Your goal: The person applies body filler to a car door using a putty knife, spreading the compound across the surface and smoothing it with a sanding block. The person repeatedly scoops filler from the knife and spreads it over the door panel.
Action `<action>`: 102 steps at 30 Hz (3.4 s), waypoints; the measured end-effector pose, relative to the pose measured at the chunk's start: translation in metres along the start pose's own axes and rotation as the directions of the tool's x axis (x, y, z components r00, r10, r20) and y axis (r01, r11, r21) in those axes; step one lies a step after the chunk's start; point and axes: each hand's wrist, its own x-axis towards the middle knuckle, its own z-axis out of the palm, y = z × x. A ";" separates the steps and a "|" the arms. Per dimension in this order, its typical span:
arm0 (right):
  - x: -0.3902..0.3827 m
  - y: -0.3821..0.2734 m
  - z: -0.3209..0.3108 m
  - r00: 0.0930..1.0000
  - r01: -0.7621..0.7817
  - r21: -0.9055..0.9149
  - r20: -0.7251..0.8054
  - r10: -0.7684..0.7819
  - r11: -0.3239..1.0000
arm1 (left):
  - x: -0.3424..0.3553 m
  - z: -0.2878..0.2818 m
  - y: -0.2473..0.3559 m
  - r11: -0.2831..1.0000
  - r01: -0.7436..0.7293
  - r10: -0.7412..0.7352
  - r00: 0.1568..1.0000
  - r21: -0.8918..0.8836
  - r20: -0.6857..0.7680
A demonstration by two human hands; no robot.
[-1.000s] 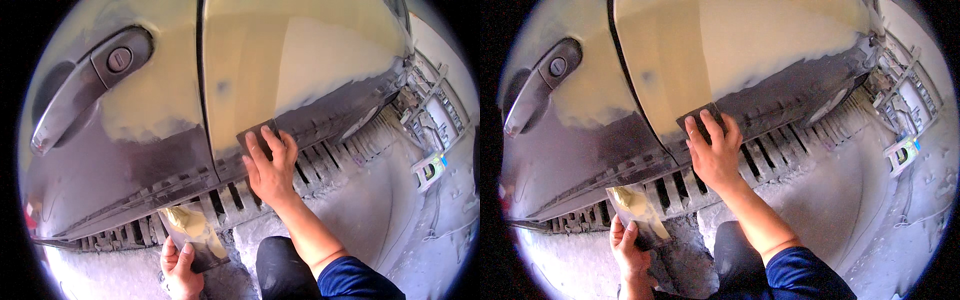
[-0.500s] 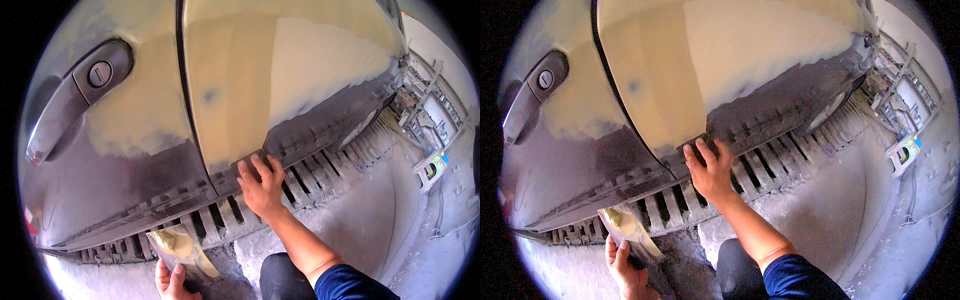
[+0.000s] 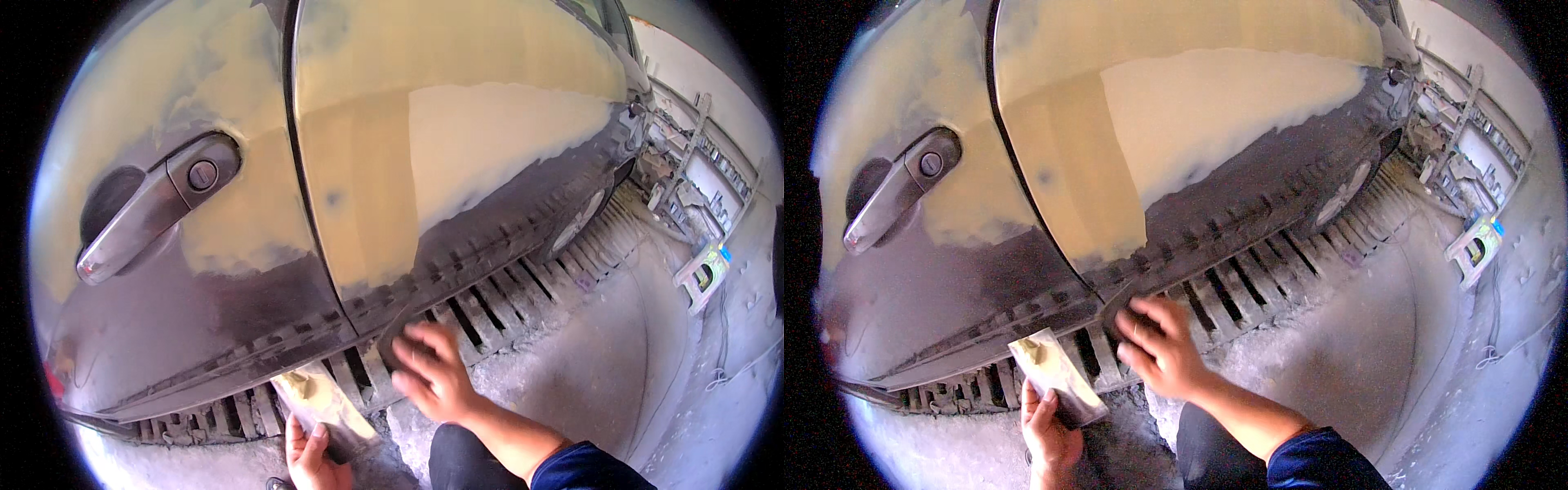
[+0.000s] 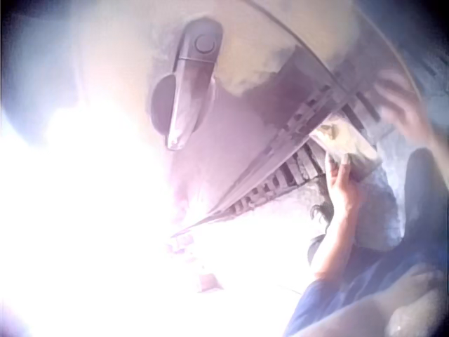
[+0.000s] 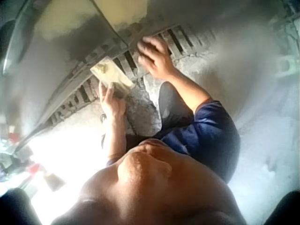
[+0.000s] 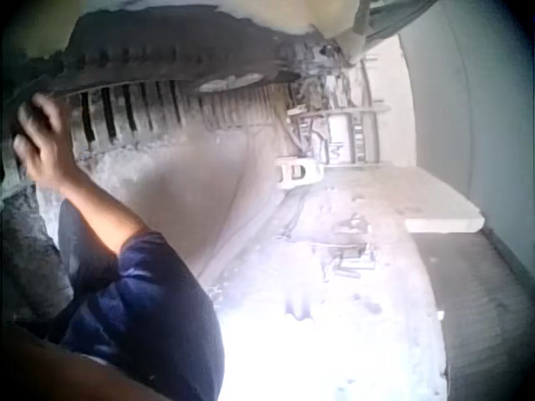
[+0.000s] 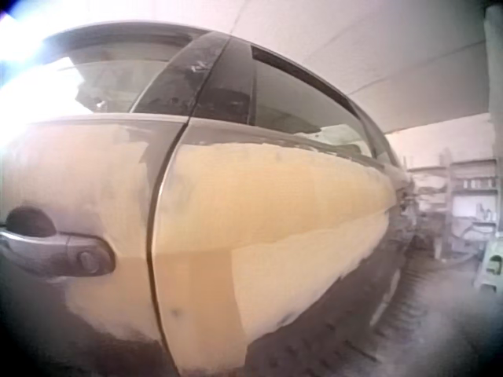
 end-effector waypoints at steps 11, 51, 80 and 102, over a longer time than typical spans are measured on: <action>0.055 -0.001 -0.041 0.987 0.150 -0.336 0.110 -0.120 0.930 | 0.008 0.017 0.014 0.993 -0.110 0.114 0.990 -0.050 0.082; 0.032 0.033 0.084 0.881 -0.406 0.059 -0.241 0.408 0.912 | 0.013 -0.002 0.008 0.998 -0.063 0.063 0.998 0.028 -0.005; -0.008 0.001 0.062 0.944 -0.323 0.219 0.003 0.330 0.921 | 0.014 0.008 0.013 0.995 -0.097 0.096 0.995 -0.018 -0.015; 0.007 -0.009 -0.037 0.971 -0.069 -0.109 0.219 0.092 0.992 | 0.013 -0.010 -0.007 0.790 -0.491 0.489 0.866 0.368 0.106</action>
